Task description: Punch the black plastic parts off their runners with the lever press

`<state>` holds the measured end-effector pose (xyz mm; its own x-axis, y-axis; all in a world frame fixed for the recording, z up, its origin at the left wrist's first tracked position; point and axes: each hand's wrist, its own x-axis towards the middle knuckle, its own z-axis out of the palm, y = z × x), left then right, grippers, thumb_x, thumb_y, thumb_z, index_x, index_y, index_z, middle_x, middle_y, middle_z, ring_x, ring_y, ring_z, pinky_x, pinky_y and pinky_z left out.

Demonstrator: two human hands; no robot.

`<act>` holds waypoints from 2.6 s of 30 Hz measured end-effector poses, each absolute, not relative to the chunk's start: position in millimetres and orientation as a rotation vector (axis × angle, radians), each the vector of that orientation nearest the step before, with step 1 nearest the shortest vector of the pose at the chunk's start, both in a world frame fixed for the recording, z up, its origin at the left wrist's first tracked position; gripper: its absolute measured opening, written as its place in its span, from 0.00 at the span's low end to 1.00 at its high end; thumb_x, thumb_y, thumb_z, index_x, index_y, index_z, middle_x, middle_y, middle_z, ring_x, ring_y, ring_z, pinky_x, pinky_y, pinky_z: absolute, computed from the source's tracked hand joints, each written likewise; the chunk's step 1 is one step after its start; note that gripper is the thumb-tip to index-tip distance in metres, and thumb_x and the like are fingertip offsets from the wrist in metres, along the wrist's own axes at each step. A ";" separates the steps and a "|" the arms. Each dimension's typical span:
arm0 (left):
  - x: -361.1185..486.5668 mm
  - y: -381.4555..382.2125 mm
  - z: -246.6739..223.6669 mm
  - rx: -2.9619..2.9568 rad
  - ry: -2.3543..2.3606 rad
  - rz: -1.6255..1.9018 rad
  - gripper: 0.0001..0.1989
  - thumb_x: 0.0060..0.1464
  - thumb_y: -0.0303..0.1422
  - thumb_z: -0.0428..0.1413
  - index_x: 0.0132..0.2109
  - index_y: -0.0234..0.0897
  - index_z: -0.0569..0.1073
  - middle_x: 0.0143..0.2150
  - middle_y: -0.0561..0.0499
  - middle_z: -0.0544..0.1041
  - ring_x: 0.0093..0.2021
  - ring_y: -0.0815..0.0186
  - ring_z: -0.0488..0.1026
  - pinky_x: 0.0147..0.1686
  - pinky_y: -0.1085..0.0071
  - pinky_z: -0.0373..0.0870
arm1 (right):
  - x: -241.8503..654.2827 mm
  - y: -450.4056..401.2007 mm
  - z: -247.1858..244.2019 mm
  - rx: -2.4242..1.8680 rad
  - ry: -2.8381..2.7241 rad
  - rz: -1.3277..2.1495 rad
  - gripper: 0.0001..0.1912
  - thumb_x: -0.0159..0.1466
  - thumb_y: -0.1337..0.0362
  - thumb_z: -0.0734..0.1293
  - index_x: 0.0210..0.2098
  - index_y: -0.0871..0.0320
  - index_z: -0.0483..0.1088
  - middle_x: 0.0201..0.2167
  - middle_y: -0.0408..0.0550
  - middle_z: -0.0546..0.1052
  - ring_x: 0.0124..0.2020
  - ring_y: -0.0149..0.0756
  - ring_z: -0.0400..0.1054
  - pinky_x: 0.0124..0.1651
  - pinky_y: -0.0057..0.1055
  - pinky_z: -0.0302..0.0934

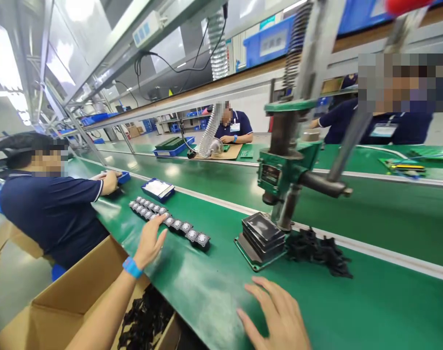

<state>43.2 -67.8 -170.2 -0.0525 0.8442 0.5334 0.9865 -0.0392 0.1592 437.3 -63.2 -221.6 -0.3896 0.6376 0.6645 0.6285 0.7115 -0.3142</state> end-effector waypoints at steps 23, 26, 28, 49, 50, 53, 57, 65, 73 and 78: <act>-39.8 37.6 -133.1 -2.639 -1.836 0.170 0.25 0.48 0.40 0.68 0.53 0.44 0.76 0.47 0.47 0.78 0.46 0.56 0.73 0.47 0.67 0.65 | 289.8 22.5 -200.1 -1.169 -2.244 0.804 0.26 0.64 0.50 0.62 0.59 0.52 0.66 0.48 0.51 0.73 0.47 0.41 0.71 0.50 0.39 0.67; -21.9 32.5 -131.2 -2.676 -1.804 0.165 0.23 0.49 0.40 0.67 0.53 0.44 0.77 0.47 0.47 0.77 0.47 0.57 0.74 0.47 0.67 0.66 | 302.4 21.0 -196.8 -1.187 -2.242 0.830 0.23 0.64 0.52 0.63 0.56 0.51 0.68 0.49 0.50 0.73 0.48 0.41 0.71 0.51 0.40 0.66; -7.2 25.7 -131.6 -2.703 -1.779 0.158 0.23 0.50 0.39 0.67 0.53 0.43 0.76 0.46 0.47 0.77 0.46 0.57 0.75 0.46 0.67 0.68 | 318.0 14.6 -193.2 -1.211 -2.244 0.857 0.22 0.63 0.53 0.64 0.55 0.50 0.69 0.50 0.50 0.74 0.48 0.42 0.71 0.52 0.40 0.66; 244.8 -58.4 -157.9 -2.927 -1.416 -0.350 0.46 0.40 0.48 0.70 0.63 0.35 0.64 0.56 0.40 0.74 0.50 0.50 0.73 0.46 0.55 0.73 | 535.8 -77.3 -180.5 -1.702 -1.983 1.004 0.35 0.58 0.50 0.71 0.63 0.45 0.61 0.60 0.49 0.67 0.58 0.45 0.65 0.59 0.42 0.62; 256.2 -55.9 -157.7 -2.950 -1.397 -0.362 0.46 0.41 0.48 0.70 0.63 0.35 0.63 0.56 0.40 0.74 0.51 0.50 0.73 0.47 0.55 0.73 | 535.5 -78.1 -183.4 -1.704 -1.951 1.002 0.35 0.57 0.51 0.72 0.62 0.45 0.62 0.59 0.49 0.67 0.57 0.44 0.65 0.59 0.42 0.62; 282.4 -46.9 -161.9 -3.004 -1.394 -0.331 0.41 0.44 0.41 0.70 0.62 0.34 0.64 0.54 0.41 0.76 0.50 0.52 0.74 0.49 0.56 0.73 | 535.4 -78.1 -191.4 -1.657 -1.915 1.004 0.30 0.57 0.53 0.72 0.58 0.47 0.66 0.56 0.48 0.69 0.56 0.43 0.66 0.58 0.39 0.63; 289.5 -40.8 -172.7 -3.074 -1.417 -0.293 0.29 0.51 0.33 0.67 0.58 0.39 0.68 0.51 0.46 0.78 0.47 0.56 0.77 0.48 0.58 0.75 | 538.2 -75.4 -197.2 -1.568 -1.907 1.059 0.22 0.60 0.55 0.70 0.54 0.48 0.69 0.52 0.47 0.73 0.51 0.39 0.69 0.55 0.35 0.65; 276.7 -42.6 -168.1 -3.141 -1.386 -0.453 0.36 0.51 0.45 0.65 0.64 0.42 0.63 0.56 0.45 0.75 0.53 0.53 0.74 0.52 0.56 0.73 | 557.7 -65.5 -186.5 -1.551 -1.956 1.071 0.40 0.53 0.41 0.73 0.61 0.46 0.64 0.56 0.50 0.68 0.41 0.36 0.68 0.44 0.34 0.67; 214.9 -71.3 -173.5 -2.258 -1.617 -1.735 0.22 0.61 0.51 0.53 0.54 0.44 0.74 0.42 0.48 0.77 0.46 0.55 0.74 0.47 0.57 0.70 | 580.4 48.8 -205.2 -1.748 -1.802 0.294 0.34 0.61 0.40 0.64 0.57 0.55 0.67 0.47 0.54 0.71 0.36 0.38 0.67 0.44 0.40 0.65; 187.3 -90.8 -200.6 -2.307 -1.779 -1.337 0.34 0.56 0.57 0.53 0.62 0.42 0.66 0.51 0.43 0.74 0.53 0.53 0.71 0.52 0.55 0.68 | 557.3 71.1 -225.8 -1.662 -1.853 0.212 0.24 0.64 0.51 0.61 0.56 0.55 0.68 0.49 0.56 0.73 0.52 0.52 0.68 0.55 0.51 0.63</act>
<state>187.3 -90.8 -200.6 0.0370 0.8247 0.5644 0.7714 -0.3826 0.5085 557.3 71.1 -225.8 -0.0033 0.9392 0.3432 0.8374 0.1902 -0.5125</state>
